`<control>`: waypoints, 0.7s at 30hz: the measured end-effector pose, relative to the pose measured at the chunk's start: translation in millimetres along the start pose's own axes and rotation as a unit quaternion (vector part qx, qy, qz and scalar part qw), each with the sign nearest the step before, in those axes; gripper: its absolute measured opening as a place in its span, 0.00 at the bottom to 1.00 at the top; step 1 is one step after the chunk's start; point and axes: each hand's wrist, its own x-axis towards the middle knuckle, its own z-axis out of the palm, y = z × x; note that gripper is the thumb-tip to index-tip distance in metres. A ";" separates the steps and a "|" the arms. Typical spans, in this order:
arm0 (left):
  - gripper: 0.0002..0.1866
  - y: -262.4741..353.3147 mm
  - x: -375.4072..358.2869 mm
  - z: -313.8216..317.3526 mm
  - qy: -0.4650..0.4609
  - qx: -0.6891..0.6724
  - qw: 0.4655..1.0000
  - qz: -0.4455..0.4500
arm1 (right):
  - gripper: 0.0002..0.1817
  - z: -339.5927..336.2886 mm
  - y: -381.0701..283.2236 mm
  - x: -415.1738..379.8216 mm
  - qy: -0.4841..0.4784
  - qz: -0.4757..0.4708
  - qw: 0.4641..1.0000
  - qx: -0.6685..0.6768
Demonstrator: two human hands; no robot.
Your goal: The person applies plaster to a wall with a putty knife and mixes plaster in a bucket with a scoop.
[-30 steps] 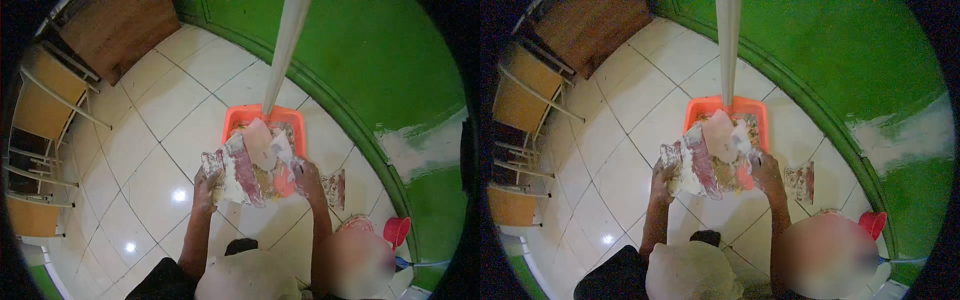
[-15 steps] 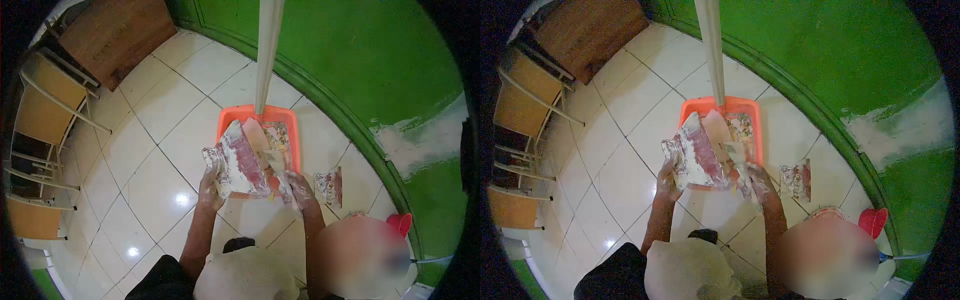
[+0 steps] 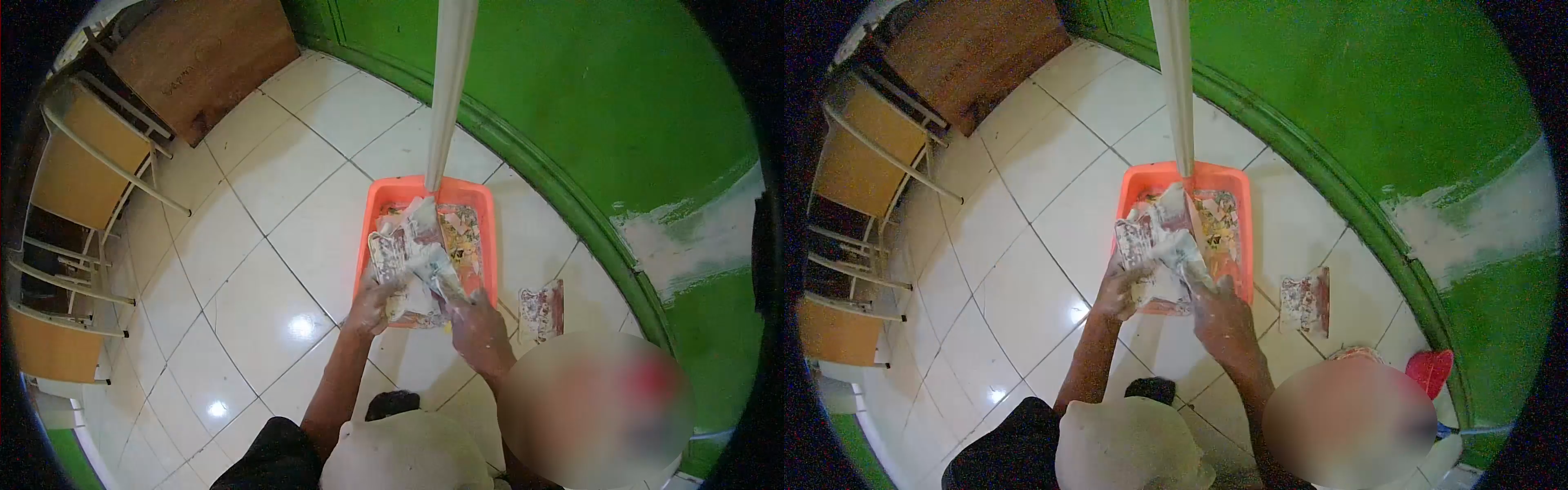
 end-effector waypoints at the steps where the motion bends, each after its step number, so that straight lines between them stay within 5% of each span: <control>1: 0.37 -2.5 -3.9 -1.1 -0.006 0.032 0.999 -0.021 | 0.27 5.1 -1.3 0.3 0.035 -0.010 0.998 0.052; 6: 0.40 -22.3 -9.5 -9.2 0.018 0.111 0.992 -0.054 | 0.27 30.0 19.3 -1.2 0.083 -0.050 0.991 0.092; 9: 0.33 -29.6 -5.7 -18.7 0.041 0.138 0.990 0.007 | 0.24 0.9 -0.3 -4.2 0.010 0.020 0.995 0.102; 11: 0.26 -24.6 -6.5 -33.4 0.003 0.296 0.952 -0.074 | 0.21 1.2 -0.5 3.5 0.086 -0.018 0.992 0.093; 21: 0.22 -20.7 -15.2 -17.3 0.035 0.199 0.979 -0.035 | 0.24 13.2 12.6 31.7 0.053 -0.005 0.986 0.156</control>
